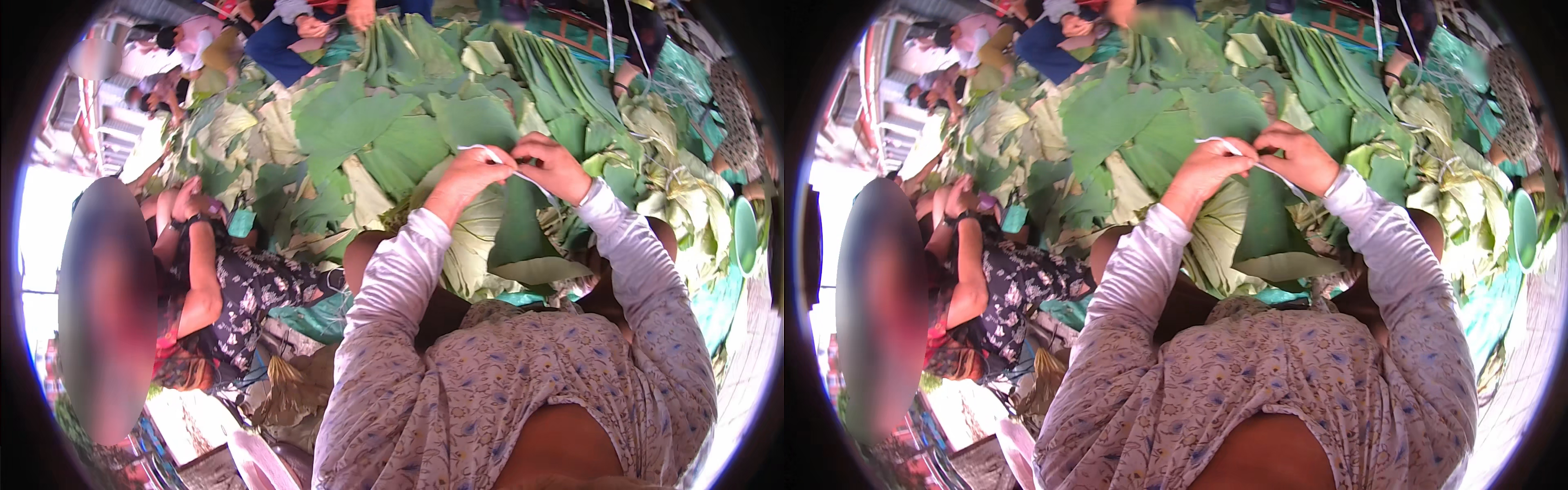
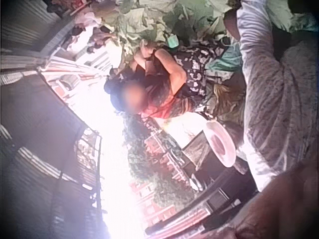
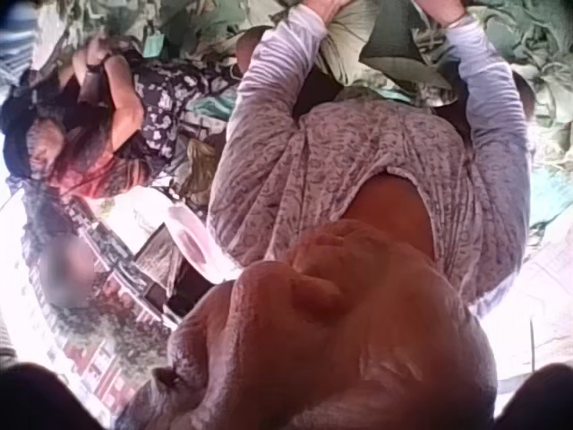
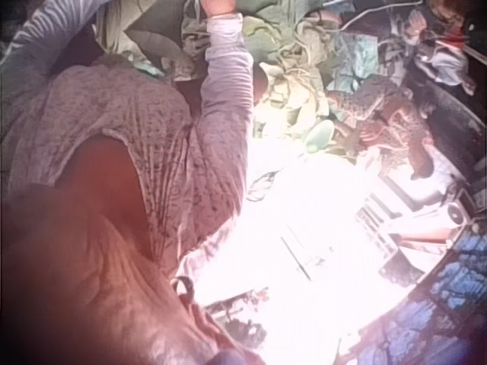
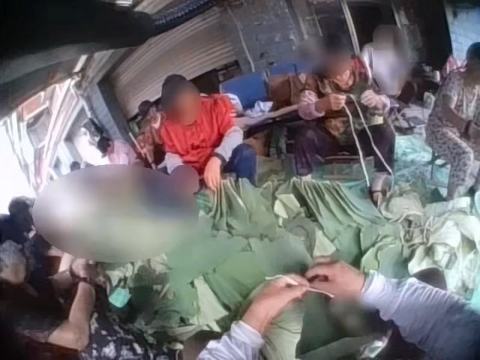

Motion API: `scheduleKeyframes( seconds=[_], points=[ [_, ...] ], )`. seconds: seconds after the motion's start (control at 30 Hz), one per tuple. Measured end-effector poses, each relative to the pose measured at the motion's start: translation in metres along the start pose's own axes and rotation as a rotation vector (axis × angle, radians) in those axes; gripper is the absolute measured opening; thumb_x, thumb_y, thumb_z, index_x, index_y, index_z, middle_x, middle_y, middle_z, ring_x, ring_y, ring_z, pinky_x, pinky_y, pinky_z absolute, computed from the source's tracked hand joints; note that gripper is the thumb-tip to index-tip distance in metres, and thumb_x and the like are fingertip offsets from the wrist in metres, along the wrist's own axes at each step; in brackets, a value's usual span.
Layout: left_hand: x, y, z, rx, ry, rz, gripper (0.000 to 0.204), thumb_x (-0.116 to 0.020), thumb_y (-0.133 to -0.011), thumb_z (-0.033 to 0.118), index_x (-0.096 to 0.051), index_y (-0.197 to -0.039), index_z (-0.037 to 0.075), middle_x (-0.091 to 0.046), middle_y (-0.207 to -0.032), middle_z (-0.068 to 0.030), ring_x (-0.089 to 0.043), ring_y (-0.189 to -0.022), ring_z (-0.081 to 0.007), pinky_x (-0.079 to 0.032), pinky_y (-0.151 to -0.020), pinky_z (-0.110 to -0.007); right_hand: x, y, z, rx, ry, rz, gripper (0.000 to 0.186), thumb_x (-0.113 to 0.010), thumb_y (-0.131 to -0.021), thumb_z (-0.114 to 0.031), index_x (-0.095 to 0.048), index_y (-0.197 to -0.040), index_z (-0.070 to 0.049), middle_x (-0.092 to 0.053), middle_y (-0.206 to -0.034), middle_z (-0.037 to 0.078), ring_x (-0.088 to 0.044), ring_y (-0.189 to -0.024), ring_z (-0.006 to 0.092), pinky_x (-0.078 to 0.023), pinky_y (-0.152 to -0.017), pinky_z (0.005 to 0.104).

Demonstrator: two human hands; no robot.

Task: The person sits on the ground and repeatedly folds large green banana leaves, then secures them with a white plastic tie. They handle the leaves one at a time, folding and tying each bundle before placing it aside.

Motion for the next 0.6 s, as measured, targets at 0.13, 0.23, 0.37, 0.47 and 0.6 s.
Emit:
scheduleKeyframes(
  seconds=[0.13,0.23,0.37,0.47,0.6],
  points=[
    [0.010,0.005,-0.005,0.054,-0.108,0.082,0.009,-0.057,-0.067,0.004,-0.059,-0.075,0.000,-0.057,-0.071,-0.0037,-0.051,-0.063,-0.0108,-0.041,-0.060,-0.022,-0.009,-0.004,-0.012,0.024,0.126,0.020,0.014,-0.060,-0.068,-0.005,-0.056,-0.081,-0.003,-0.052,-0.076,0.008,-0.053,-0.066,0.0205,-0.043,-0.058,0.0285],
    [0.008,0.009,-0.002,0.067,-0.118,0.095,0.009,-0.057,-0.067,0.003,-0.059,-0.075,0.001,-0.057,-0.070,-0.0032,-0.051,-0.064,-0.0104,-0.041,-0.059,-0.022,-0.013,-0.002,-0.003,-0.071,0.128,0.012,0.011,-0.060,-0.067,-0.004,-0.056,-0.077,-0.002,-0.052,-0.071,0.008,-0.053,-0.061,0.0212,-0.043,-0.056,0.0283],
    [0.007,0.007,0.000,0.061,-0.090,0.094,0.009,-0.056,-0.067,0.003,-0.060,-0.075,0.002,-0.057,-0.071,-0.0031,-0.051,-0.065,-0.0101,-0.041,-0.059,-0.022,-0.010,-0.004,0.000,-0.047,0.168,0.007,0.009,-0.060,-0.066,-0.002,-0.056,-0.075,-0.001,-0.051,-0.069,0.008,-0.053,-0.058,0.0210,-0.042,-0.054,0.0278],
    [0.002,0.008,0.008,0.054,-0.096,0.101,0.009,-0.056,-0.067,0.002,-0.059,-0.075,0.002,-0.056,-0.070,-0.0022,-0.050,-0.064,-0.0099,-0.041,-0.058,-0.022,-0.007,-0.003,0.005,-0.101,0.067,0.011,0.008,-0.060,-0.067,-0.002,-0.055,-0.073,0.000,-0.050,-0.067,0.006,-0.049,-0.056,0.0159,-0.039,-0.052,0.0250],
    [0.003,0.006,0.006,-0.031,-0.015,0.114,0.008,-0.055,-0.065,0.000,-0.057,-0.072,0.001,-0.053,-0.064,-0.0021,-0.048,-0.057,-0.0098,-0.039,-0.051,-0.021,-0.010,-0.002,0.009,-0.147,0.017,-0.018,0.007,-0.058,-0.068,-0.001,-0.053,-0.073,0.000,-0.048,-0.067,0.005,-0.046,-0.057,0.0122,-0.037,-0.052,0.0231]
  ],
)
Point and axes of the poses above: each hand's wrist, its own y-axis away from the middle knuckle, its own x-axis out of the back of the hand, z = x × y, the point moved 9 cm from there along -y, towards the middle knuckle
